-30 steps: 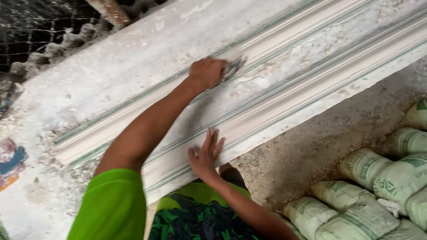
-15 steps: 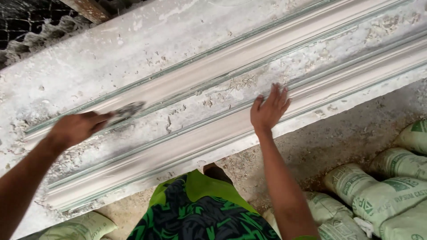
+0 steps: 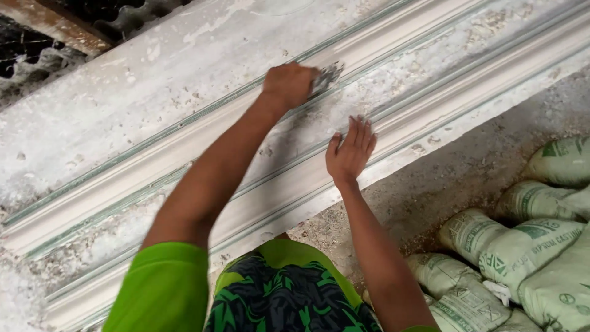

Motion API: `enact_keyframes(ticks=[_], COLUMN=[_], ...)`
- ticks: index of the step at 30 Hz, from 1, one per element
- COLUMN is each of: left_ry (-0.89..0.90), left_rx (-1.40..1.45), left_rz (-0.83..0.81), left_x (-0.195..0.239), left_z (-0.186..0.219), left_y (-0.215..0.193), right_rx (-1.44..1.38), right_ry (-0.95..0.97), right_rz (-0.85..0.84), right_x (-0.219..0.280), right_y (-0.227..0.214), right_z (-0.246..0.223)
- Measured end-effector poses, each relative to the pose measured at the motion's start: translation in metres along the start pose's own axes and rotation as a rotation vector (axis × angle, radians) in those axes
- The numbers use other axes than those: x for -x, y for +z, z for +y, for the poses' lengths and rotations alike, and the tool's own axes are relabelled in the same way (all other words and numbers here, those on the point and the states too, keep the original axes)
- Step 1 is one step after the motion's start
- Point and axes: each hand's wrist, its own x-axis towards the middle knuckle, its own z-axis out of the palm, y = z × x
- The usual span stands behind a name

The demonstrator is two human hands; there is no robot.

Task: Cleaning and finishing decorative plaster moldings using a putty knife and a sponge.

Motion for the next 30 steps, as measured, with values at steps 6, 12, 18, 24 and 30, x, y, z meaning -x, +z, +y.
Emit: enact_keyframes(ticks=[6, 12, 18, 24, 30], left_ry=[-0.036, -0.297, -0.241, 0.005, 0.083], left_rx=[-0.048, -0.090, -0.122, -0.074, 0.066], left_rz=[-0.108, -0.439, -0.440, -0.192, -0.086], left_x=[0.057, 0.203, 0.134, -0.080, -0.262], left_z=[0.006, -0.034, -0.016, 0.080, 0.185], left_y=[-0.033, -0.117, -0.121, -0.061, -0.017], right_rx=[-0.103, -0.038, -0.063, -0.175, -0.491], right_ry=[0.038, 0.026, 0.024, 0.050, 0.059], right_rz=[0.006, -0.002, -0.059, -0.099, -0.453], right_x=[0.003, 0.004, -0.004, -0.009, -0.021], right_y=[0.005, 0.007, 0.002, -0.019, -0.045], right_z=[0.004, 0.003, 0.000, -0.005, 0.016])
